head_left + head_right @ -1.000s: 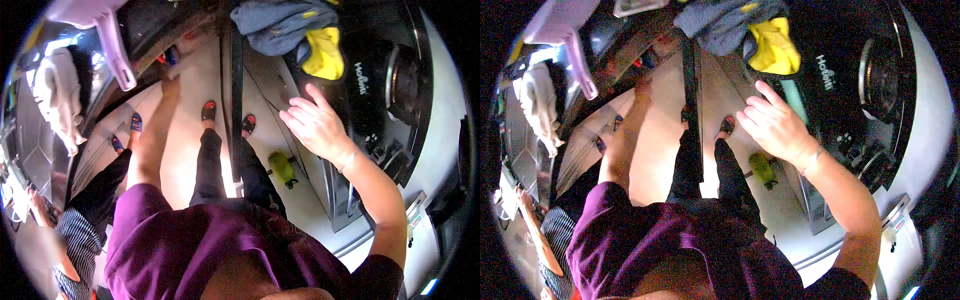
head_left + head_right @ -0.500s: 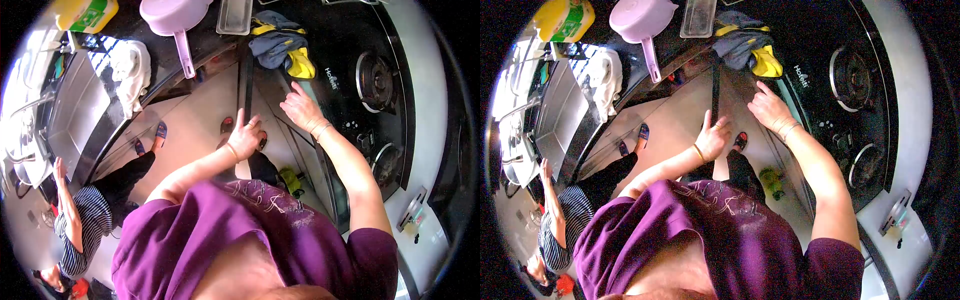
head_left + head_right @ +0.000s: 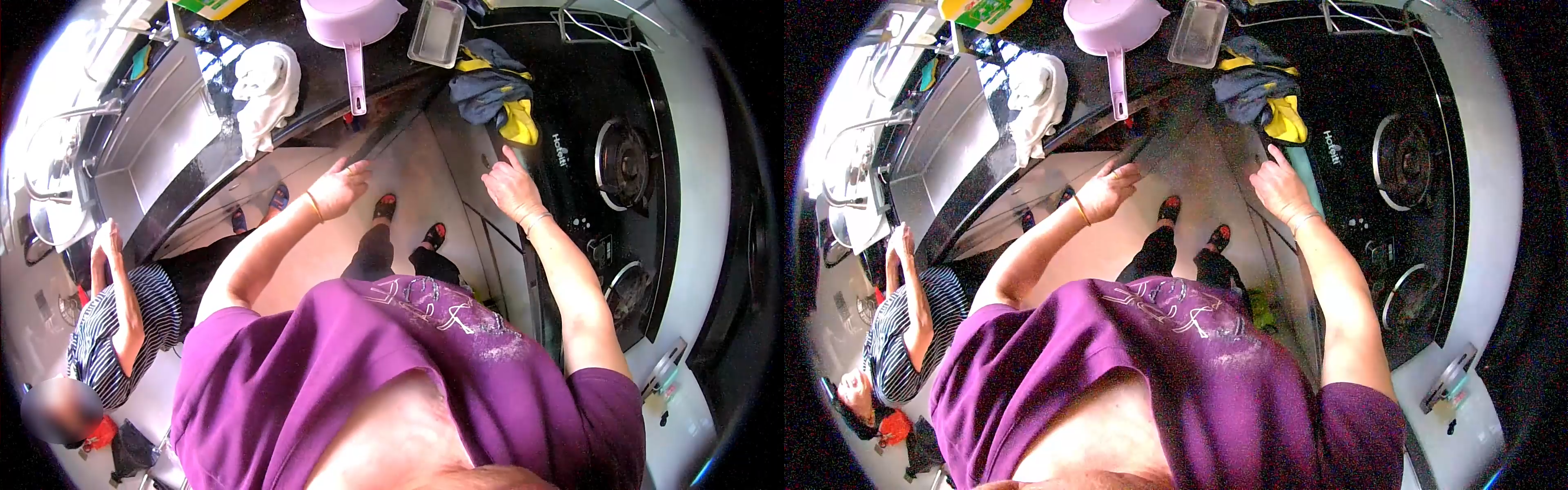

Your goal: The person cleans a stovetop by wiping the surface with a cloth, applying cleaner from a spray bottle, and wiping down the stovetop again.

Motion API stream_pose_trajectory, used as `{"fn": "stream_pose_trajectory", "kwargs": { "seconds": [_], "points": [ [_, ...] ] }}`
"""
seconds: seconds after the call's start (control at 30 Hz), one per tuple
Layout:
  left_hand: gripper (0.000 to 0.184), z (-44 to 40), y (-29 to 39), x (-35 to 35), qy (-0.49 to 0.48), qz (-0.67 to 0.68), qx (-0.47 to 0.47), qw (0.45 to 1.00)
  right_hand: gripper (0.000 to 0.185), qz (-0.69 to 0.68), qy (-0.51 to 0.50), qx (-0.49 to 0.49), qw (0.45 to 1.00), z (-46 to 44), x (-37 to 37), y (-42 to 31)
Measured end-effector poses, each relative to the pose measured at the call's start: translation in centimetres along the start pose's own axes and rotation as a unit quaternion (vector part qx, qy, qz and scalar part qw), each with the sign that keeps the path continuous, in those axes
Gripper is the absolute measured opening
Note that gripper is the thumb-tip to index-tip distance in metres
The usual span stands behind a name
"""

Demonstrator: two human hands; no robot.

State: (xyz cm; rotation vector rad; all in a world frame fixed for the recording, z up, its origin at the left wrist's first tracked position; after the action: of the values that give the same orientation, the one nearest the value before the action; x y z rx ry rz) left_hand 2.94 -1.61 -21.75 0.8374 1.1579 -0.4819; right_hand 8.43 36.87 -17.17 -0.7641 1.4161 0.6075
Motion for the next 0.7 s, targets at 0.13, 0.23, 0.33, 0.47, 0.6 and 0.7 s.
{"fn": "stream_pose_trajectory", "kwargs": {
  "seconds": [0.13,0.23,0.33,0.47,0.6,0.7],
  "points": [
    [0.025,0.4,0.6,-1.9,-0.059,-0.105,-0.051,0.991,0.008,0.011,0.002,0.001,1.000,-0.2,-0.4,0.2],
    [0.025,0.1,1.9,-2.0,-0.047,-0.119,-0.174,0.976,0.007,0.018,-0.007,0.006,1.000,-0.1,-0.4,0.0],
    [0.026,-0.1,3.5,-2.9,-0.051,-0.123,-0.239,0.962,0.007,0.027,-0.006,0.009,1.000,-0.2,-0.1,0.2],
    [0.045,-3.9,6.1,-6.4,0.089,0.082,-0.178,0.977,0.009,-0.017,0.050,0.005,0.999,0.4,0.2,0.3],
    [0.047,-11.9,8.5,-10.7,0.239,0.113,-0.159,0.951,0.008,0.003,-0.010,0.005,1.000,0.6,-0.5,0.2],
    [0.046,-18.1,8.8,-12.5,0.320,0.085,-0.143,0.933,0.009,0.022,-0.050,0.007,0.998,0.4,-1.4,-0.1]
  ]
}}
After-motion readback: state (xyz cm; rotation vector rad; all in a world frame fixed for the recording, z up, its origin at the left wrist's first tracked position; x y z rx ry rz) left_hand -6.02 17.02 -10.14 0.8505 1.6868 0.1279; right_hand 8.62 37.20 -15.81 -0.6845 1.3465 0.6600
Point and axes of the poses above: each hand's wrist, its own z-axis away from the middle knuckle, its own x-axis out of the palm, y = z × x, the point moved 1 cm from there along -z, towards the middle knuckle, and after that the axes turned 15 degrees about -x, right-handed, at the moved point
